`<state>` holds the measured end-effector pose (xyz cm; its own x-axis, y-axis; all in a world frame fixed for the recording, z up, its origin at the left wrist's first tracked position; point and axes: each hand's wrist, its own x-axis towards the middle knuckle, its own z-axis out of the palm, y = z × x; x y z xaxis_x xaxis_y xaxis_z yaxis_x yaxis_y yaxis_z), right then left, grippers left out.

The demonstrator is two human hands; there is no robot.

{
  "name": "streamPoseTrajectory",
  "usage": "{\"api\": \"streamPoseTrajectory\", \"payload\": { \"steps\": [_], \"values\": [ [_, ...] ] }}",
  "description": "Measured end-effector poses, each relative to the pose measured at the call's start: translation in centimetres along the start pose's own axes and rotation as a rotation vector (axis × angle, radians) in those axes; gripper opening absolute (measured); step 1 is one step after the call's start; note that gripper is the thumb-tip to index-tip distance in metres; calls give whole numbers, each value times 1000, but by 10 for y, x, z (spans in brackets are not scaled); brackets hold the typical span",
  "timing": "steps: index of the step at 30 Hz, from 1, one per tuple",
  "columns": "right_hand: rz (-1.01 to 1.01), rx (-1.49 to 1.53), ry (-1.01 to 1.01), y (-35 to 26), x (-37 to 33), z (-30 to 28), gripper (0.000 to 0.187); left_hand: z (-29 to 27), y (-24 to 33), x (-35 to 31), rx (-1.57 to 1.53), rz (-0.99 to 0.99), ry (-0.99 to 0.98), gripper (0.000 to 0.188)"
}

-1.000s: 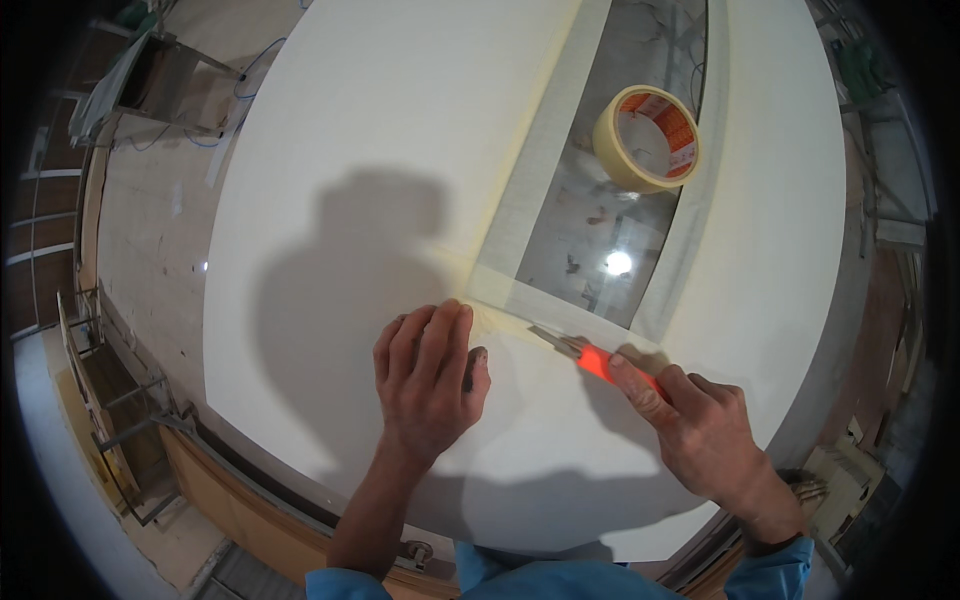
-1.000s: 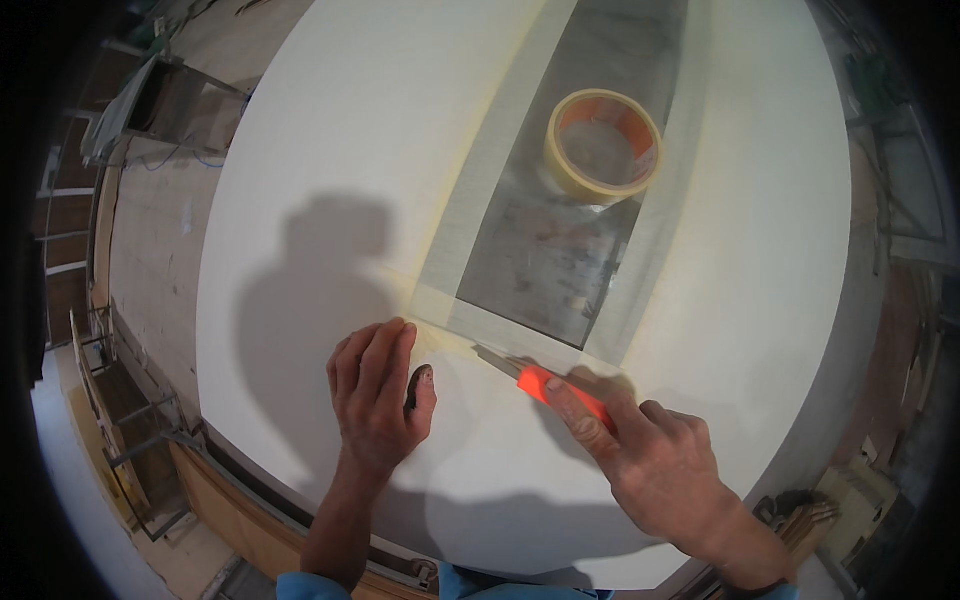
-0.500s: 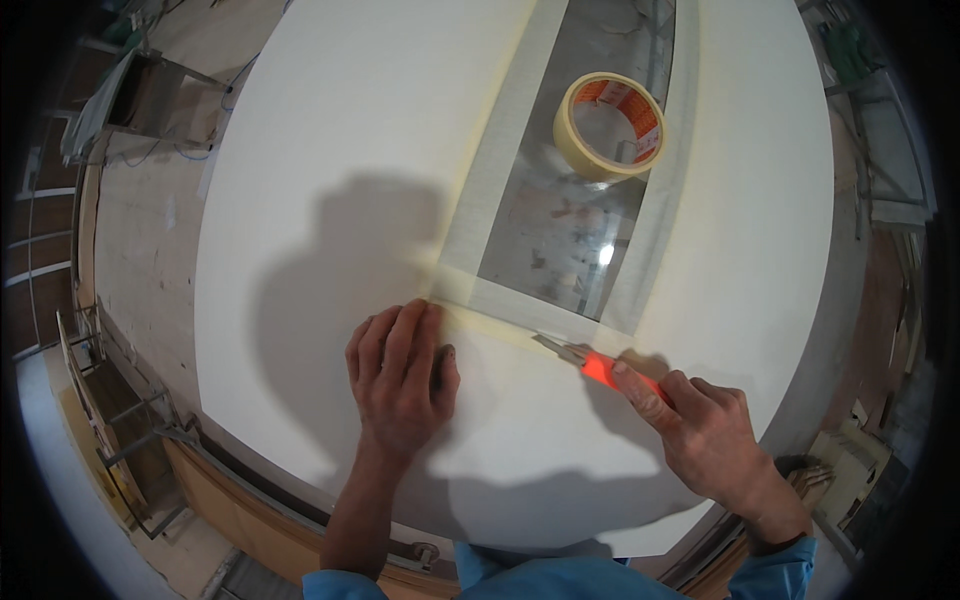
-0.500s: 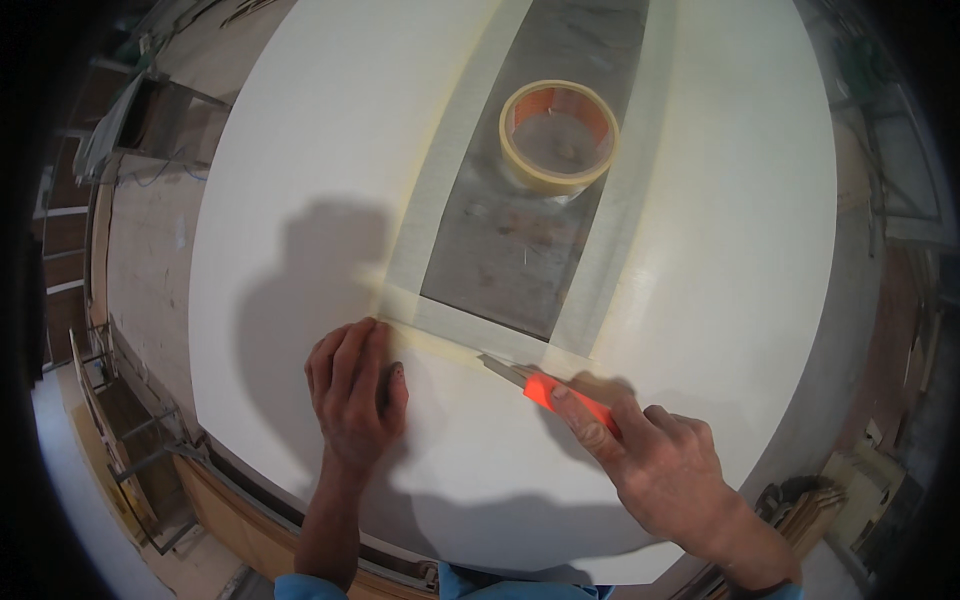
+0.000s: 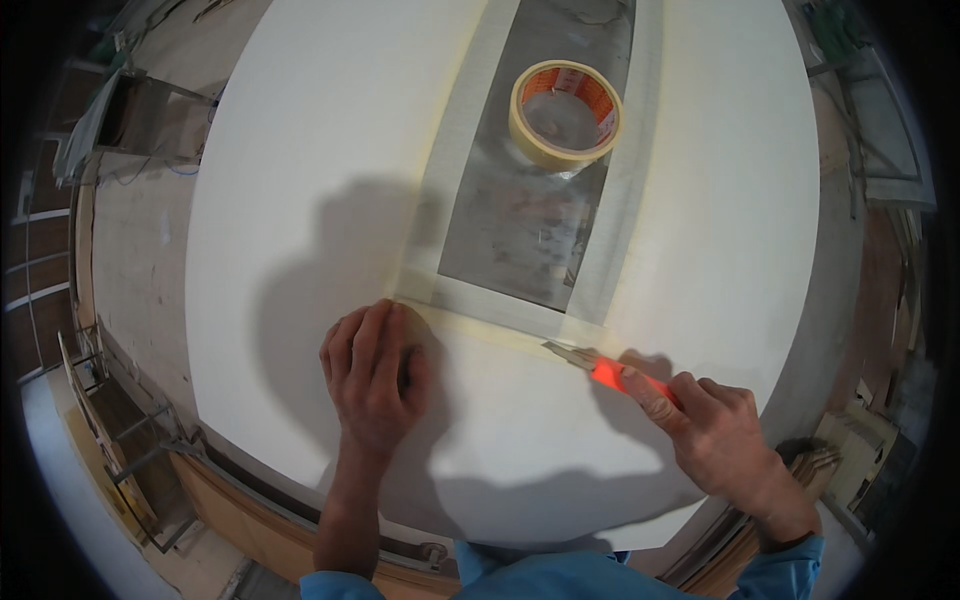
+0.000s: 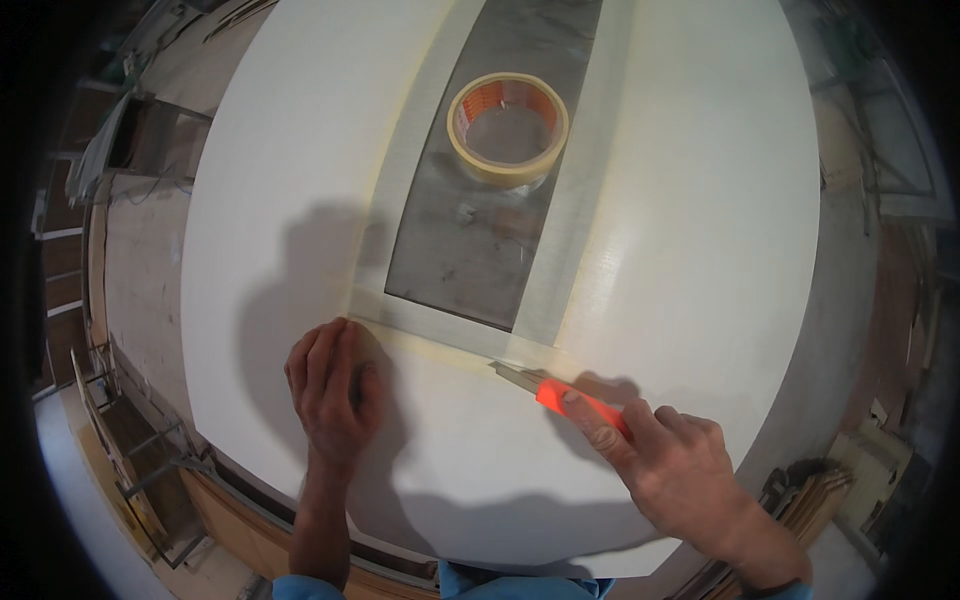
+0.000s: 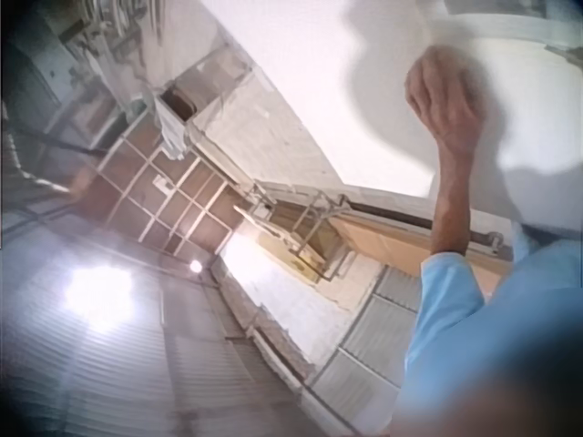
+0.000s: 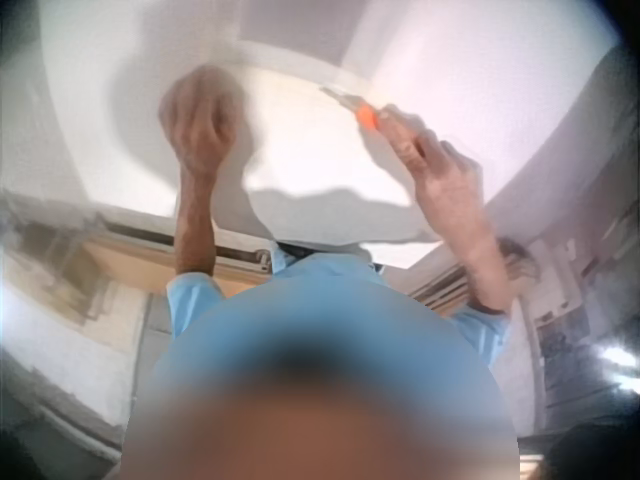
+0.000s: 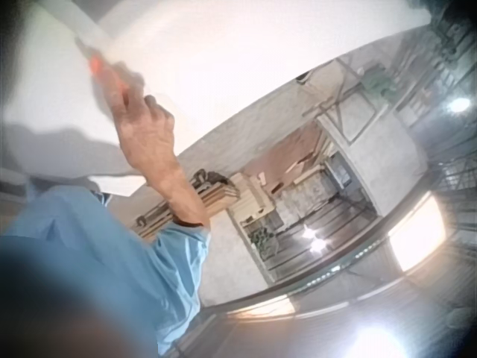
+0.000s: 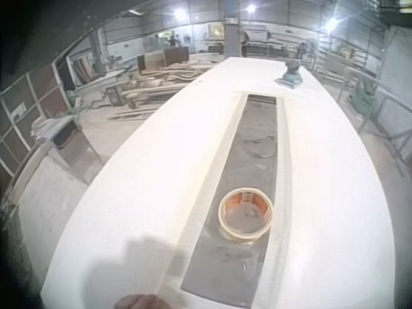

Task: The person applies masking tape around the rectangular cutout on a white panel, smoothing each strip and trimming excess with a utility knife. The person works methodically along all four edges of the cutout.

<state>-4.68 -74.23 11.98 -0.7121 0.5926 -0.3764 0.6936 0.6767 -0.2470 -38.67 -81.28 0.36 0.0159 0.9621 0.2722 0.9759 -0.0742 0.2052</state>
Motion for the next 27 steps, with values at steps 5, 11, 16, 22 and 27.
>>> {"api": "streamPoseTrajectory", "payload": {
  "steps": [5, 11, 16, 22, 27],
  "values": [
    [4, -27, 15, 8, -12, 0, 80, 0, 1, 0, -5, 1, 5, 41],
    [11, -22, -34, 19, -27, -3, 79, 2, 3, 0, 6, 0, -14, 42],
    [4, -34, -21, 23, -36, -5, 79, 0, 2, -1, 3, 1, -13, 42],
    [16, -41, 17, 29, -45, -5, 78, 0, 3, -1, 6, -3, -16, 41],
    [28, -54, -12, 32, -50, -6, 78, -1, 4, 0, 0, -12, -23, 41]
  ]
}}
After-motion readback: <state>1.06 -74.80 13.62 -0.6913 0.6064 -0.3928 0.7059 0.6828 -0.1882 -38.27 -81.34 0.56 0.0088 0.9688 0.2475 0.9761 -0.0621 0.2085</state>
